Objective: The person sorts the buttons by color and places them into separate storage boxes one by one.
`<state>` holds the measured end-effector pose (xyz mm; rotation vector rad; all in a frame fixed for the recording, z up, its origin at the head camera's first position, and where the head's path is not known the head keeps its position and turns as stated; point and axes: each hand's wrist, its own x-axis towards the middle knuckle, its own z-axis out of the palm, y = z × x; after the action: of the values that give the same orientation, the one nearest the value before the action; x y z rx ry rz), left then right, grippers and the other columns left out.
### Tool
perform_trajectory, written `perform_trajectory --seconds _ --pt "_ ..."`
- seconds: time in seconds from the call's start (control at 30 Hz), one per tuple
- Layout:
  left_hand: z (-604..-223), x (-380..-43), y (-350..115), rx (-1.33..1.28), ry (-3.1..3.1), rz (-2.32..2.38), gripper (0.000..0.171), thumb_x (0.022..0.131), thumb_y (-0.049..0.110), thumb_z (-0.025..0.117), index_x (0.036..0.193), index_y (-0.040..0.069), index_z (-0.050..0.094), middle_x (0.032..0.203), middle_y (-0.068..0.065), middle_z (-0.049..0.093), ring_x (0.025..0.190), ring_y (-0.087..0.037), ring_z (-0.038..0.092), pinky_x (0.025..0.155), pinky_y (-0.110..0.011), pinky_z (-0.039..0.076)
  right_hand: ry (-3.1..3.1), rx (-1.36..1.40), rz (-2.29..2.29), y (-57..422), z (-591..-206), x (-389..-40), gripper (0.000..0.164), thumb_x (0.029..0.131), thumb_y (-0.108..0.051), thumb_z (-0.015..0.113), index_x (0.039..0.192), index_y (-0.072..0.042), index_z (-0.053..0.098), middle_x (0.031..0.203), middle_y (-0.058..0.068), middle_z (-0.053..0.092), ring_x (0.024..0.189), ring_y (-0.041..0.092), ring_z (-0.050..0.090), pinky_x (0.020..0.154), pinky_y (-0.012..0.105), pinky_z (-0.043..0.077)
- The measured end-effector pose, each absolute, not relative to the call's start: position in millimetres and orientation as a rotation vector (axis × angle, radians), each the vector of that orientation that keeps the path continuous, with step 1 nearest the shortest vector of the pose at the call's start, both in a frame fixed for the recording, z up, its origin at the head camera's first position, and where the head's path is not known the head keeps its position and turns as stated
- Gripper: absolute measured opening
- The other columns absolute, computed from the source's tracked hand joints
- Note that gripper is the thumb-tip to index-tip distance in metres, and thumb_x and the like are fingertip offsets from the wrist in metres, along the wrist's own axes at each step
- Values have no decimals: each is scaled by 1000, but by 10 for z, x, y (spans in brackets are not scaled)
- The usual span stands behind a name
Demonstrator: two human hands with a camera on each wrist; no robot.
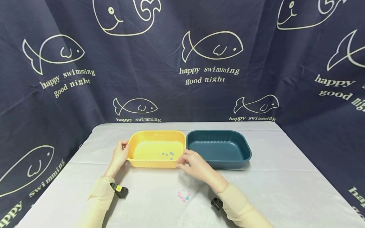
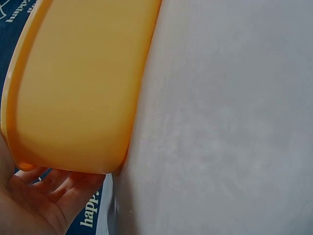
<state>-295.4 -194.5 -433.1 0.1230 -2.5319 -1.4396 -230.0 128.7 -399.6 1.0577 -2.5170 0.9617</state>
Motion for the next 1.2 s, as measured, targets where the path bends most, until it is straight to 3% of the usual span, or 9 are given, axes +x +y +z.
perform_trajectory --seconds 0.4,0.63,0.83,1.0,1.2 --pt "-4331 -2958 -1952 127 -2536 -1432 25 97 12 37 116 -3 44 125 -31 51 107 -39 57 87 -45 49 -2524 1091 953 1322 -4051 -2187 5 83 -12 69 87 -9 71 78 -7 54 74 7 54 62 26 49" --pt "-4333 -2955 -1943 138 -2548 -1429 25 98 12 36 118 -2 43 127 -30 50 108 -39 56 88 -46 48 -2563 1075 920 1342 -4075 -2116 5 84 -15 69 87 -13 71 77 -8 52 73 6 52 60 19 45" --pt "-4322 -2941 -1935 127 -2548 -1423 26 97 12 37 118 -3 44 127 -31 50 109 -40 56 88 -46 48 -2566 1100 924 1383 -4107 -2048 5 84 -15 69 86 -11 70 77 -6 54 73 8 54 60 24 48" --pt "-4312 -2936 -1940 110 -2540 -1438 26 97 12 37 117 -4 43 128 -32 49 115 -44 51 93 -51 45 -2561 1111 912 1436 -4144 -2013 5 84 -16 69 84 -11 70 77 -6 53 70 4 51 61 22 48" --pt "-4310 -2937 -1949 114 -2536 -1444 27 96 12 37 117 -4 43 128 -32 49 115 -44 51 93 -51 45 -2620 1093 903 1471 -4150 -1992 6 84 -17 68 86 -12 71 78 -6 53 71 8 52 64 22 48"
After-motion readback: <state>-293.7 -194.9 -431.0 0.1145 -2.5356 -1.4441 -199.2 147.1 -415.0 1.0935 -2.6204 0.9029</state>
